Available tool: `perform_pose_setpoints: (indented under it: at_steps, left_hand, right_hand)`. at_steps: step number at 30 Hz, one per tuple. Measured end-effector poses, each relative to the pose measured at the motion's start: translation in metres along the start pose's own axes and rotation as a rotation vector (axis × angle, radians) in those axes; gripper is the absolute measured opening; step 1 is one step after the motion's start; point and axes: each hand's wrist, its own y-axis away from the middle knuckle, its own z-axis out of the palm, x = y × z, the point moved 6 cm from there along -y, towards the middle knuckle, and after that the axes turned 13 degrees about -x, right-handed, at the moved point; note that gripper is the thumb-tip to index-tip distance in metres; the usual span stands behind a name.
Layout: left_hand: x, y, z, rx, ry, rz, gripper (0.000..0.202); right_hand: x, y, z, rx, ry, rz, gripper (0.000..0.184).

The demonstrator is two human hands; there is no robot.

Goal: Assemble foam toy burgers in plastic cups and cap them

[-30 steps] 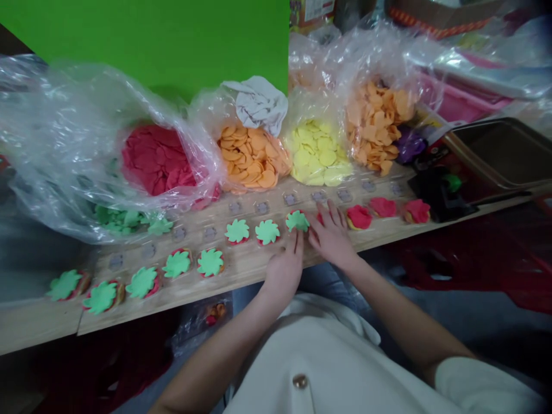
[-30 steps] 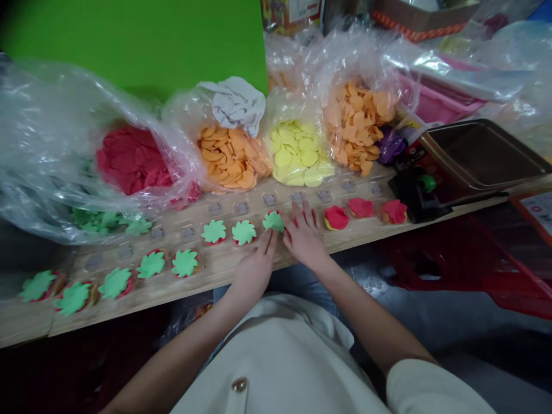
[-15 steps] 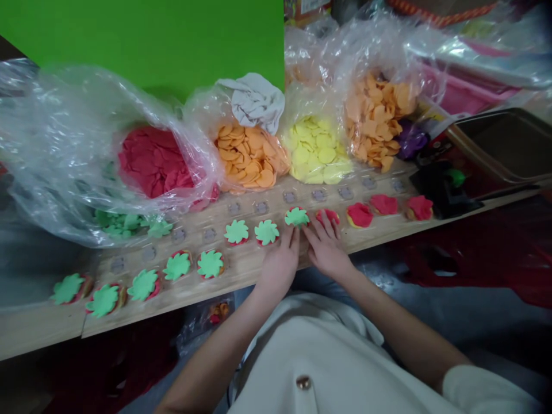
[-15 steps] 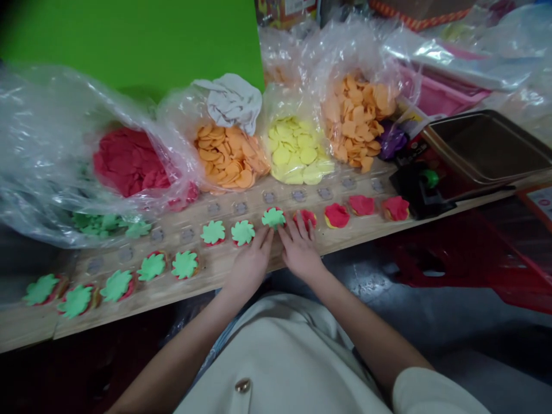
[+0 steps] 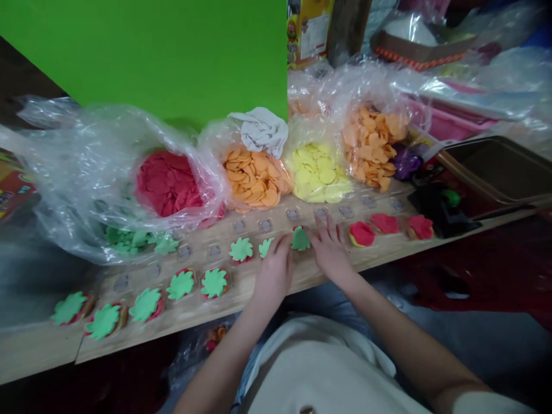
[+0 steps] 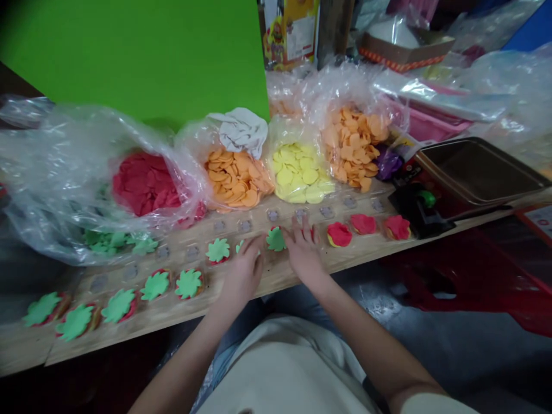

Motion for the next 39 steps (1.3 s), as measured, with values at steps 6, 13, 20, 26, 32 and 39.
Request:
perform_pose_setpoints:
  at_steps: [6,13,20,26,32,39]
  left_hand:
    - [-0.016,-0.022,0.007,0.057,1.363,-0.159,0.025]
    - [0.015,-0.047,0.032,-0.031,1.4,-0.011,0.031]
    - [0.029,-0.039,0.061,-0.379,1.378,-0.211,0.031]
    - [0.023,-0.049,0.068,-0.463,1.129,-0.27,0.029]
    - [0.008,-0.068,0.057,-0.241,0.683,-0.194,0.025]
    - [0.01,-0.062,0.039,-0.147,0.235,-0.06,0.023]
  right_hand:
    - [-0.002,0.001,-0.017,0.072,-0.609,-0.028,0.036]
    - [-0.005,0.013,0.002,-0.255,-1.658,0.096,0.031]
    - [0.033,0.025,-0.001,-0.22,-1.703,0.125,0.028]
    - [0.076,0.022,0.012,-0.156,-1.758,0.248,0.032]
    - [0.112,0.018,-0.02,0.273,-1.135,0.28,0.022]
    - [0.086,-0.005,0.01,-0.045,-0.955,0.14,0.029]
